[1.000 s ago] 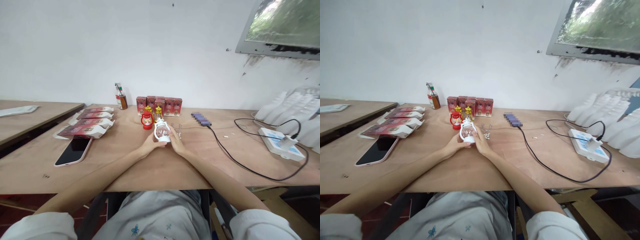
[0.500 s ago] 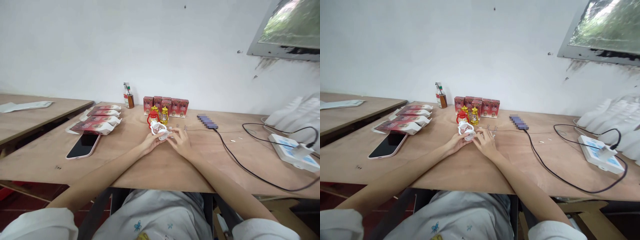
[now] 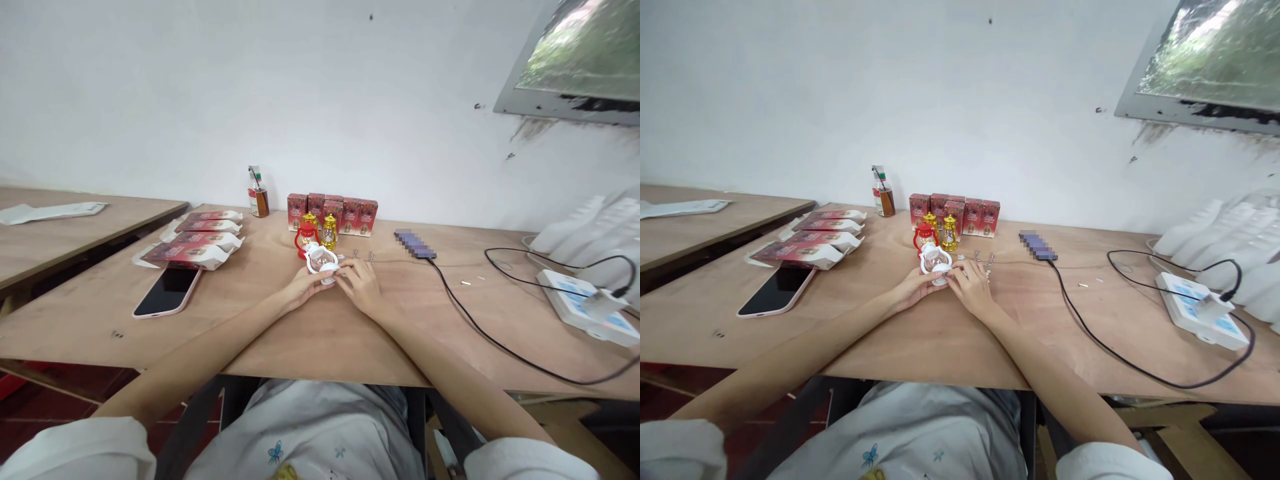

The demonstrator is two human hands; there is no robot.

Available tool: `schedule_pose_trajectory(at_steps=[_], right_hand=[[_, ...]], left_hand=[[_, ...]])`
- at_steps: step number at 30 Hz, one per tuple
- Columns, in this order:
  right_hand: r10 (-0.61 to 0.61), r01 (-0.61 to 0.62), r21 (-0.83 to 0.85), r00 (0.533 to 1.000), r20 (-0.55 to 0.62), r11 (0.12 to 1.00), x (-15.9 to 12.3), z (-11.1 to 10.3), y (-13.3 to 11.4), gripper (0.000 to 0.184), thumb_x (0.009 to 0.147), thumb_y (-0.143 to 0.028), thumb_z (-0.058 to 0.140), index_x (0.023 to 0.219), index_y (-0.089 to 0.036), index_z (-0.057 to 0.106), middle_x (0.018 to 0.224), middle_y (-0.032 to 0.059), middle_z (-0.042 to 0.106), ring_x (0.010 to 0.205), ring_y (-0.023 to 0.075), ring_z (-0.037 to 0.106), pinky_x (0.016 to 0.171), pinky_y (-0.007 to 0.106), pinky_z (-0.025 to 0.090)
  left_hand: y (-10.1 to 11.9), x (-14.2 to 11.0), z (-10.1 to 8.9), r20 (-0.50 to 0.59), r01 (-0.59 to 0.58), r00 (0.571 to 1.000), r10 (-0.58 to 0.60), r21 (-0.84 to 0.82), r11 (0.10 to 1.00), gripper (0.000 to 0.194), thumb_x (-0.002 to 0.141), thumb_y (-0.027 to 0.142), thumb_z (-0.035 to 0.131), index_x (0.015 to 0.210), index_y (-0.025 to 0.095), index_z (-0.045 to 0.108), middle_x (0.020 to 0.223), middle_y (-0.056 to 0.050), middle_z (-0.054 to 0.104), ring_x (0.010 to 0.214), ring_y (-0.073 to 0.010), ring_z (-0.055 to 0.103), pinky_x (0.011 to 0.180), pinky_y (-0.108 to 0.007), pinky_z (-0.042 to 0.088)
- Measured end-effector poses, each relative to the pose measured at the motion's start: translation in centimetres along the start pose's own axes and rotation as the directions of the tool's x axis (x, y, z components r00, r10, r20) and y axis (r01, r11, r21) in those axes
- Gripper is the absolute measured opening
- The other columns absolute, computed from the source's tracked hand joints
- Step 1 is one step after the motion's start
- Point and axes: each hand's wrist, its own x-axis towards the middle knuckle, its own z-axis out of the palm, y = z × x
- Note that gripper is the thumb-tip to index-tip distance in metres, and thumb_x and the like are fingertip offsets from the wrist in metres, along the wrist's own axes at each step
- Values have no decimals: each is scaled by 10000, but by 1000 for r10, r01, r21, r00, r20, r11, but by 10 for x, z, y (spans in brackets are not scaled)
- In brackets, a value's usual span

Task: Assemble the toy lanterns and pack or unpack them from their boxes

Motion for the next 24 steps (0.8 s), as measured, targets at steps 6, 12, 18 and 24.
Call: schedule_pose_trajectory(at_steps=[6,12,18,24], right_hand=[[-21,22,24,999,-29,999,2,-1,-1,147,900,-233,486,842,-196,616,933,79,646,891,185,589,778,323,411],[110,-114,-70,992,-55,991,1,-1,24,214,914,-289,484,773,-198,615,790,55,673,791,191,584,758,331,372],[342,-322,-145,929,144,936,8,13,56,170,877,-277,539,767,-200,642,736,39,696,769,212,568,730,333,356],[393,-333,-228,862,321,915,28,31,63,168,855,-271,549,823,-189,693,805,67,711,821,211,586,768,331,376]], left_hand=[[-1,3,-2,-75,-29,997,24,-61,998,240,741,148,703,977,144,658,984,-72,705,873,-154,668,922,-346,519],[11,9,-16,-223,-30,975,6,-105,994,155,773,176,678,916,120,655,948,-94,708,840,-172,688,905,-325,532],[7,7,-16,-147,0,989,-8,-60,998,194,767,185,687,945,114,659,945,-103,713,840,-188,693,889,-335,542],[7,6,-14,-162,9,986,-22,-82,997,234,735,198,722,945,121,656,974,-106,707,842,-185,694,893,-337,540]])
